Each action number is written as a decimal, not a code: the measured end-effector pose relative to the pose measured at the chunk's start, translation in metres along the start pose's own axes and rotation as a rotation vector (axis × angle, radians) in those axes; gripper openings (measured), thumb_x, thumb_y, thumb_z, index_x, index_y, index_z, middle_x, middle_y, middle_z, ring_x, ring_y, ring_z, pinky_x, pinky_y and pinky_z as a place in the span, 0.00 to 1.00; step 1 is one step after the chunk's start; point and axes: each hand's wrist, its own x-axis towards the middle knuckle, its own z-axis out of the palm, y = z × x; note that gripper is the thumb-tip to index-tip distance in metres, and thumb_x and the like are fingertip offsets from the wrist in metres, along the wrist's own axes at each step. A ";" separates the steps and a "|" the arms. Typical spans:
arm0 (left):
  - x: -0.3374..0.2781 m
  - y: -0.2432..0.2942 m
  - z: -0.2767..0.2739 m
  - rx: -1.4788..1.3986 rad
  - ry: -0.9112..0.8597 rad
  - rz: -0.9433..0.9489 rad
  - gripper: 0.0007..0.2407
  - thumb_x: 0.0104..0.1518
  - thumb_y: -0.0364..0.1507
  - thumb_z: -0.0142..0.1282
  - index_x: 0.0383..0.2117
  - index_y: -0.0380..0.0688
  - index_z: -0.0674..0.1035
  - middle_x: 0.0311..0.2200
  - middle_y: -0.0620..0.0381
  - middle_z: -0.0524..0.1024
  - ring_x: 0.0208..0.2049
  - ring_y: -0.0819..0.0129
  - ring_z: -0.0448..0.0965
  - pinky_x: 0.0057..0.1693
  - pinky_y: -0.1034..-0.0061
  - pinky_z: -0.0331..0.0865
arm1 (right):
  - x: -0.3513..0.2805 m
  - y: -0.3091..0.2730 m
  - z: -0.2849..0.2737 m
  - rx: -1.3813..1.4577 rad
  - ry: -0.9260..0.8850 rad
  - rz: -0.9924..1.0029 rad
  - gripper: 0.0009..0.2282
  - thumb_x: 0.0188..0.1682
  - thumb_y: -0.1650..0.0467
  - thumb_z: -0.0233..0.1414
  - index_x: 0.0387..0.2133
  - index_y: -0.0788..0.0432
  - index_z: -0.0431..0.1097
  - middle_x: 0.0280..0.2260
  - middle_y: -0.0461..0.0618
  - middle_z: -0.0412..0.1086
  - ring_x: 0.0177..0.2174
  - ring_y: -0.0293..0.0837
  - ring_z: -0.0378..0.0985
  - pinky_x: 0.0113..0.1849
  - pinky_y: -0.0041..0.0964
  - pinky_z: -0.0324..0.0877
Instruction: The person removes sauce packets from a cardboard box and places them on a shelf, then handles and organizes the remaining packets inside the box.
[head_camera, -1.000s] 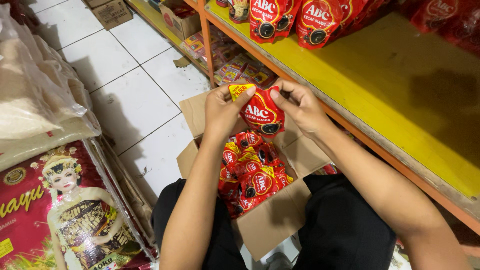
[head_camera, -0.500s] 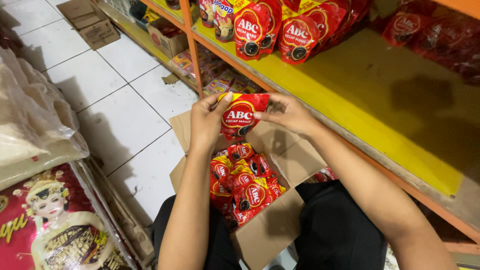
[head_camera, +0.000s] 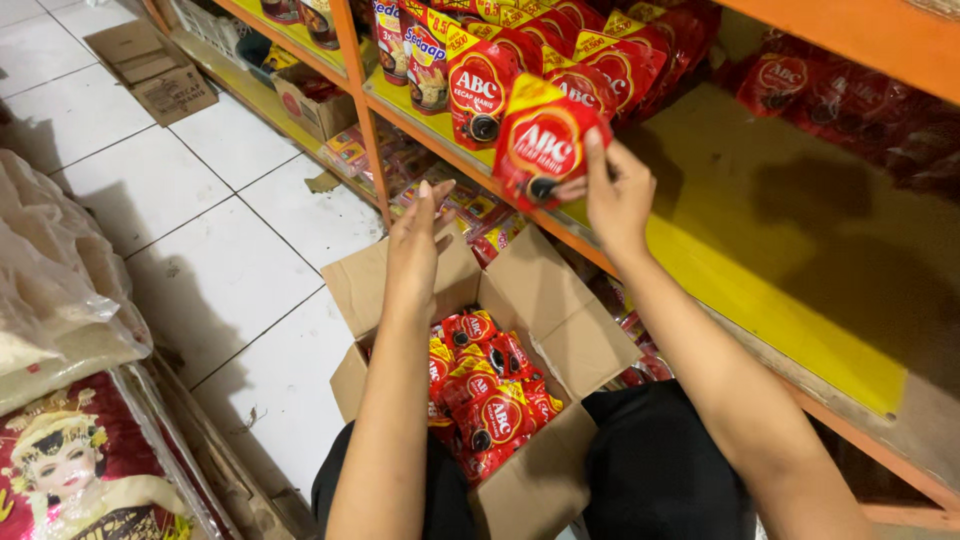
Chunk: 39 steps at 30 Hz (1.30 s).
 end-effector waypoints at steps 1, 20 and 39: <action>0.001 -0.004 0.002 -0.003 0.000 0.000 0.24 0.63 0.49 0.40 0.53 0.46 0.79 0.57 0.55 0.77 0.54 0.65 0.77 0.56 0.69 0.67 | 0.008 0.005 -0.001 -0.019 0.043 -0.015 0.16 0.61 0.63 0.47 0.39 0.67 0.74 0.29 0.50 0.77 0.25 0.41 0.83 0.27 0.33 0.79; 0.001 -0.017 0.016 0.033 -0.100 -0.019 0.24 0.66 0.47 0.38 0.50 0.44 0.81 0.51 0.57 0.81 0.47 0.67 0.81 0.53 0.72 0.70 | 0.052 0.055 0.036 -0.831 0.212 0.103 0.35 0.44 0.60 0.66 0.55 0.65 0.52 0.36 0.70 0.75 0.37 0.73 0.76 0.39 0.62 0.71; -0.016 -0.007 0.004 0.046 -0.170 -0.006 0.22 0.67 0.45 0.39 0.49 0.44 0.82 0.51 0.57 0.81 0.46 0.66 0.81 0.52 0.72 0.69 | 0.076 0.098 0.019 -0.875 0.266 -0.031 0.38 0.45 0.63 0.67 0.59 0.69 0.47 0.34 0.71 0.75 0.36 0.71 0.77 0.38 0.61 0.71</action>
